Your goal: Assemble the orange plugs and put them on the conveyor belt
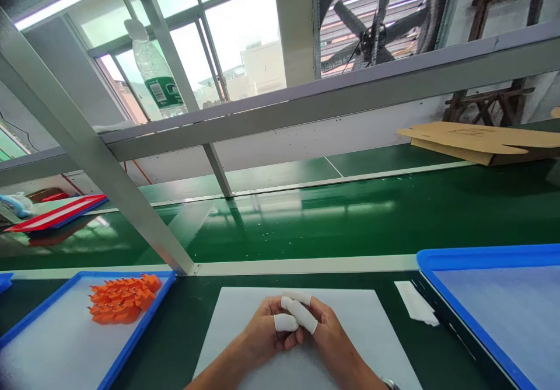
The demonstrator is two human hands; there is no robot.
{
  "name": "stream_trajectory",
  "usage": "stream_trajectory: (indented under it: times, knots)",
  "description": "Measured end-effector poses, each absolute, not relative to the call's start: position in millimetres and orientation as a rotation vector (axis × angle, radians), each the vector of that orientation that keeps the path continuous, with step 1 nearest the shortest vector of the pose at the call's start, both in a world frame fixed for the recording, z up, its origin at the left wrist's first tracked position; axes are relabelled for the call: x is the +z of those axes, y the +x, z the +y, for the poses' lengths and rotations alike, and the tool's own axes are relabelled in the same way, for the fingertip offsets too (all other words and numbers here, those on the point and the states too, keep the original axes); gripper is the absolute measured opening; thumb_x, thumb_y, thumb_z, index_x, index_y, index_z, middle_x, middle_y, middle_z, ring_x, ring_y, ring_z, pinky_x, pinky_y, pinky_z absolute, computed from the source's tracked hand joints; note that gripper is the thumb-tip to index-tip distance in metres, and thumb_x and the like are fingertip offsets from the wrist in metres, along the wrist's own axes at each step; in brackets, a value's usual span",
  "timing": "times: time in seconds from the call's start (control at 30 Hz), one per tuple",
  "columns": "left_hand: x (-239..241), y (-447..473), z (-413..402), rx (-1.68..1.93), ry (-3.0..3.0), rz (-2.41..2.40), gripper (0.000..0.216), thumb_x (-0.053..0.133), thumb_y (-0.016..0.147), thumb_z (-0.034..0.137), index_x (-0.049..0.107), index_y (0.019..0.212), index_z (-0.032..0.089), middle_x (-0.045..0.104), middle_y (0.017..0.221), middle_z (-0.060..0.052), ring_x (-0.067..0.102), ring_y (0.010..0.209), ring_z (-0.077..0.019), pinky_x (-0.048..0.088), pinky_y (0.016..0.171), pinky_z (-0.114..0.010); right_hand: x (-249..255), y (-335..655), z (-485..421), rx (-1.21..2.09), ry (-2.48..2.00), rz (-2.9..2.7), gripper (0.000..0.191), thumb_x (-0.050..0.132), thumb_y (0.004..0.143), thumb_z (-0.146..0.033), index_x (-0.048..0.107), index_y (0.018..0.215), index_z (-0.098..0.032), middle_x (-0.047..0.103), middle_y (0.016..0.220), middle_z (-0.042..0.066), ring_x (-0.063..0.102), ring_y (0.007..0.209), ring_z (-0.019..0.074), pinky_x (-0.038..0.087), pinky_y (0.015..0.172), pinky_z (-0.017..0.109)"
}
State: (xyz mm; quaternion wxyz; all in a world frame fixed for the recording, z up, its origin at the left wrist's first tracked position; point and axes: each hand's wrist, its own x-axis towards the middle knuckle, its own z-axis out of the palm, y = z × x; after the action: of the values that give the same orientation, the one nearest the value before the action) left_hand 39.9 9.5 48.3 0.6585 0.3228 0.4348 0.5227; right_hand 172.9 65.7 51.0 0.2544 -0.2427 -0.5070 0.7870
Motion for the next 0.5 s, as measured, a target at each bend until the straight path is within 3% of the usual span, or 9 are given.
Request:
stream_trajectory:
  times: [0.17, 0.33, 0.5]
  knots:
    - [43, 36, 9, 1.083, 0.879, 0.964, 0.018, 0.069, 0.064, 0.022, 0.075, 0.073, 0.009, 0.065, 0.064, -0.005, 0.050, 0.047, -0.0083, 0.024, 0.043, -0.022, 51, 177, 67, 2.119, -0.766, -1.519, 0.071, 0.066, 0.077, -0.067, 0.066, 0.123, -0.014, 0.067, 0.064, 0.003, 0.062, 0.053, 0.0186, 0.043, 0.052, 0.028]
    - [43, 34, 8, 1.053, 0.910, 0.969, 0.026, 0.075, 0.068, 0.031, 0.077, 0.081, 0.009, 0.068, 0.071, -0.007, 0.054, 0.050, -0.0097, 0.028, 0.046, -0.023, 49, 178, 71, 2.226, -0.660, -1.480, 0.067, 0.072, 0.075, -0.059, 0.066, 0.124, -0.014, 0.070, 0.065, 0.005, 0.065, 0.055, 0.0200, 0.050, 0.058, 0.032]
    - [50, 36, 7, 1.041, 0.960, 1.017, 0.031, 0.076, 0.066, 0.036, 0.076, 0.081, 0.009, 0.067, 0.069, -0.006, 0.053, 0.050, -0.0100, 0.032, 0.047, -0.023, 41, 176, 71, 2.222, -0.685, -1.466, 0.066, 0.073, 0.075, -0.053, 0.064, 0.126, -0.013, 0.074, 0.071, 0.007, 0.067, 0.055, 0.0203, 0.044, 0.048, 0.027]
